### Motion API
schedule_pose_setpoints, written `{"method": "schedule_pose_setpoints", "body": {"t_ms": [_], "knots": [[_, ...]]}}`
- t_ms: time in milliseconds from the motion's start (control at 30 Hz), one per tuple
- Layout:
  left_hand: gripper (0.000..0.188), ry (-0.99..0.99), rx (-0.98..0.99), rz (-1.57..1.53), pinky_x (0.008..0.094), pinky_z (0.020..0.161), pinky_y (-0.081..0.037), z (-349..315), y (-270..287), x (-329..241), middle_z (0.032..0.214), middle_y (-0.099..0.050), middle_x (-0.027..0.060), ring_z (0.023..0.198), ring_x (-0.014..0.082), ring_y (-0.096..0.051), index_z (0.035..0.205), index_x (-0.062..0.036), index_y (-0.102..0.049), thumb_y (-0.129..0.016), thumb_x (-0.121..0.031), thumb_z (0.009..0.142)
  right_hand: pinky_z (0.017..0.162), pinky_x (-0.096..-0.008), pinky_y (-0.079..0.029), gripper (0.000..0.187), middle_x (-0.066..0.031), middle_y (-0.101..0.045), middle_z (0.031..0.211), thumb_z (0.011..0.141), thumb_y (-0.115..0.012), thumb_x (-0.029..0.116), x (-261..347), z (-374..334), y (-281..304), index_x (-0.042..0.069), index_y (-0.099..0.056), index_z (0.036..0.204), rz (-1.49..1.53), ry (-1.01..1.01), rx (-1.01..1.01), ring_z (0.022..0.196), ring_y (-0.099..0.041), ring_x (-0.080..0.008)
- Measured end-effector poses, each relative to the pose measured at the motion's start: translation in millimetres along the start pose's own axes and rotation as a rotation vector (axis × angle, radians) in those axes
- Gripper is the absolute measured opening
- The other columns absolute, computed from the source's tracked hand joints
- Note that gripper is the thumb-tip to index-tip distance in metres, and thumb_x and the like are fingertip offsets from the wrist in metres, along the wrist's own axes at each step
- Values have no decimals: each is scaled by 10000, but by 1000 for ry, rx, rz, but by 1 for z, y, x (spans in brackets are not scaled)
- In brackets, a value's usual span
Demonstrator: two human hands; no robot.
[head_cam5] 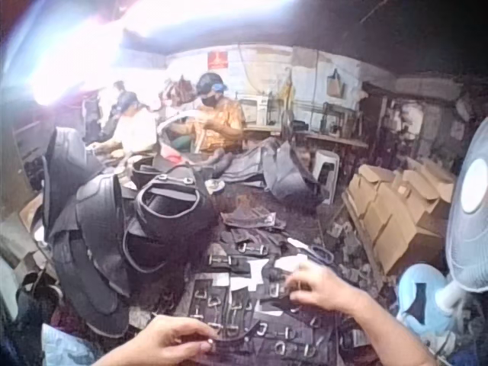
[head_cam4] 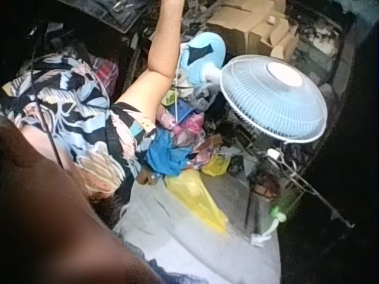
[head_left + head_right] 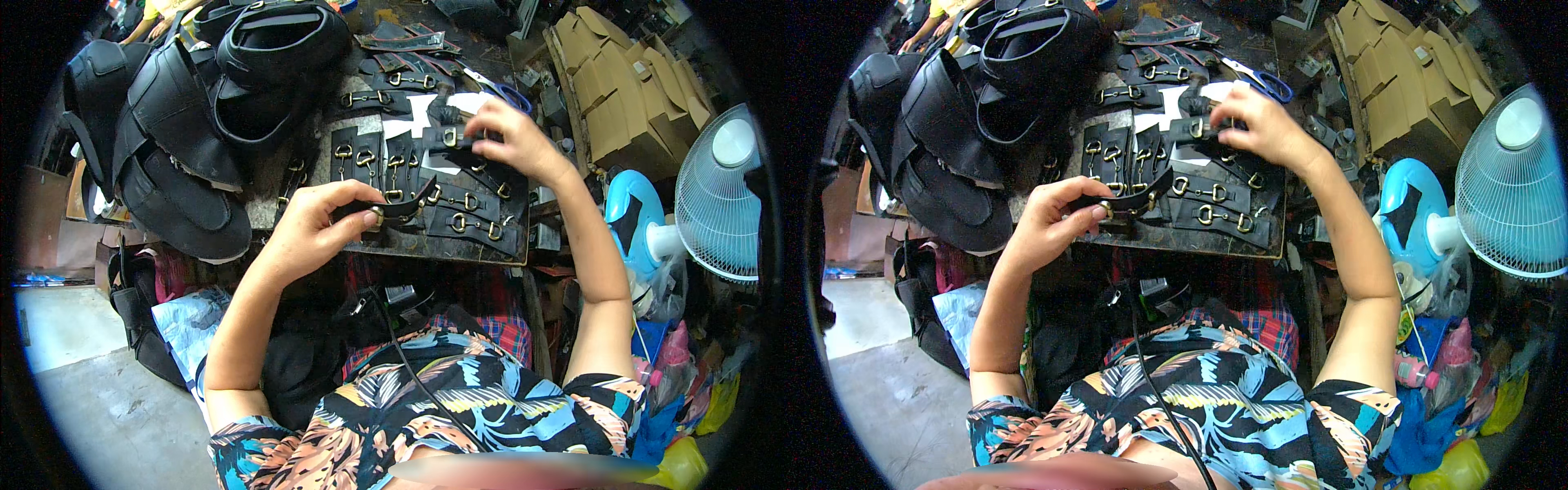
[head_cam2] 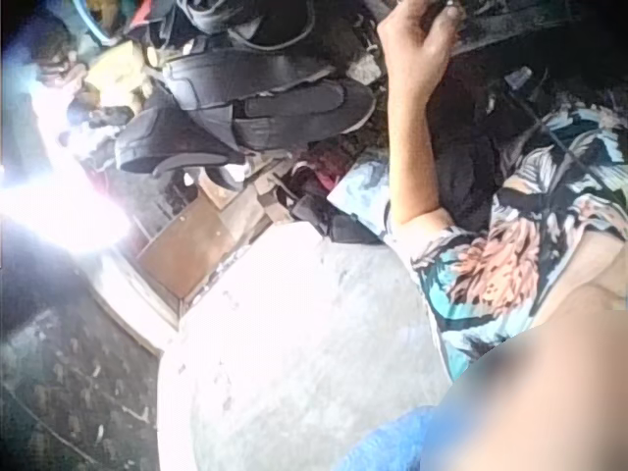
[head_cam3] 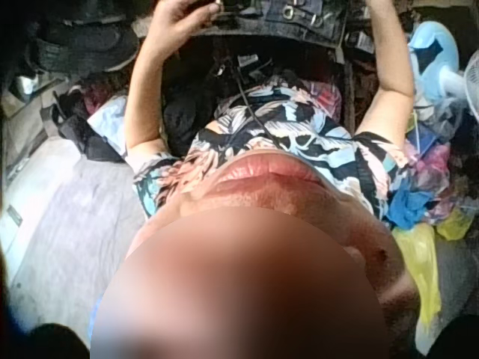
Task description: The person assembles black sandals by attaching pre-cut leather straps with brass buckles to the sandal uppers. They repeatedly pick up straps, thread them through the sandal, and fasten the buckles, then place the assembled sandals on the workbench.
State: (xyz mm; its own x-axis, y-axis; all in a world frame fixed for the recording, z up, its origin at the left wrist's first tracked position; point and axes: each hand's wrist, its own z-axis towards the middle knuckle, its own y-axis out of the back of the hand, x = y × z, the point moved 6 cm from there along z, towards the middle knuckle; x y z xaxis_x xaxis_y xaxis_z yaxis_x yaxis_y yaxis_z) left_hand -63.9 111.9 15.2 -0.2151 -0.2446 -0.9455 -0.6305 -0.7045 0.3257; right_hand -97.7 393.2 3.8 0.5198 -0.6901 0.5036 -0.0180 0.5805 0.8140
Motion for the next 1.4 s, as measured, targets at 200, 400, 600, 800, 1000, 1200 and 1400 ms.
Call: {"method": "schedule_pose_setpoints", "body": {"t_ms": [200, 400, 600, 800, 1000, 1200, 1400], "knots": [[195, -67, 18, 61, 243, 587, -474, 5, -6, -9, 802, -674, 42, 662, 77, -600, 1054, -21, -671, -683, -89, 872, 933, -419, -490, 609, -118, -638, 1138, 670, -824, 150, 21, -10, -13, 138, -568, 1222, -347, -82, -32, 1076, -601, -317], [199, -76, 16, 91, 246, 590, -475, 4, -6, -11, 788, -673, 44, 664, 78, -603, 1059, -23, -670, -679, -96, 874, 909, -374, -511, 505, -106, -656, 1093, 717, -724, 75, 16, 1, -7, 112, -611, 1208, -205, -45, -127, 1019, -637, -266], [200, -31, 20, 72, 255, 612, -481, 4, 0, -12, 813, -684, 56, 670, 91, -606, 1055, -21, -674, -673, -98, 871, 880, -365, -513, 417, -125, -654, 1122, 801, -666, 195, -67, 36, 51, 98, -614, 1203, -35, -363, -377, 994, -647, -253], [190, -147, 17, 146, 255, 633, -516, 2, -7, -22, 867, -687, 52, 713, 98, -633, 1059, 2, -669, -656, -63, 882, 970, -444, -475, 429, -168, -633, 1202, 864, -643, 288, -189, 85, 41, 120, -603, 1257, -435, -495, -432, 1132, -598, -353], [204, -102, -51, 140, 281, 608, -475, -11, 9, -12, 875, -699, 95, 719, 153, -646, 1046, -34, -678, -676, -96, 851, 908, -424, -509, 391, -159, -687, 1119, 889, -637, 330, -184, 101, 37, 127, -645, 1223, -348, -411, -390, 1048, -656, -337], [174, -24, 14, 136, 254, 643, -511, -6, 0, -7, 868, -686, 58, 739, 104, -638, 1035, 9, -673, -653, -66, 880, 864, -374, -519, 290, -106, -709, 1050, 893, -635, 271, -59, 122, -1, 130, -691, 1140, -248, -20, -201, 976, -670, -272], [186, -102, 34, 211, 275, 649, -485, -4, -5, -14, 867, -694, 74, 754, 134, -640, 1029, -16, -676, -674, -98, 862, 913, -382, -486, 359, -98, -692, 1091, 852, -697, 290, -4, 121, -48, 90, -681, 1150, -258, 29, -27, 1039, -621, -277]]}}
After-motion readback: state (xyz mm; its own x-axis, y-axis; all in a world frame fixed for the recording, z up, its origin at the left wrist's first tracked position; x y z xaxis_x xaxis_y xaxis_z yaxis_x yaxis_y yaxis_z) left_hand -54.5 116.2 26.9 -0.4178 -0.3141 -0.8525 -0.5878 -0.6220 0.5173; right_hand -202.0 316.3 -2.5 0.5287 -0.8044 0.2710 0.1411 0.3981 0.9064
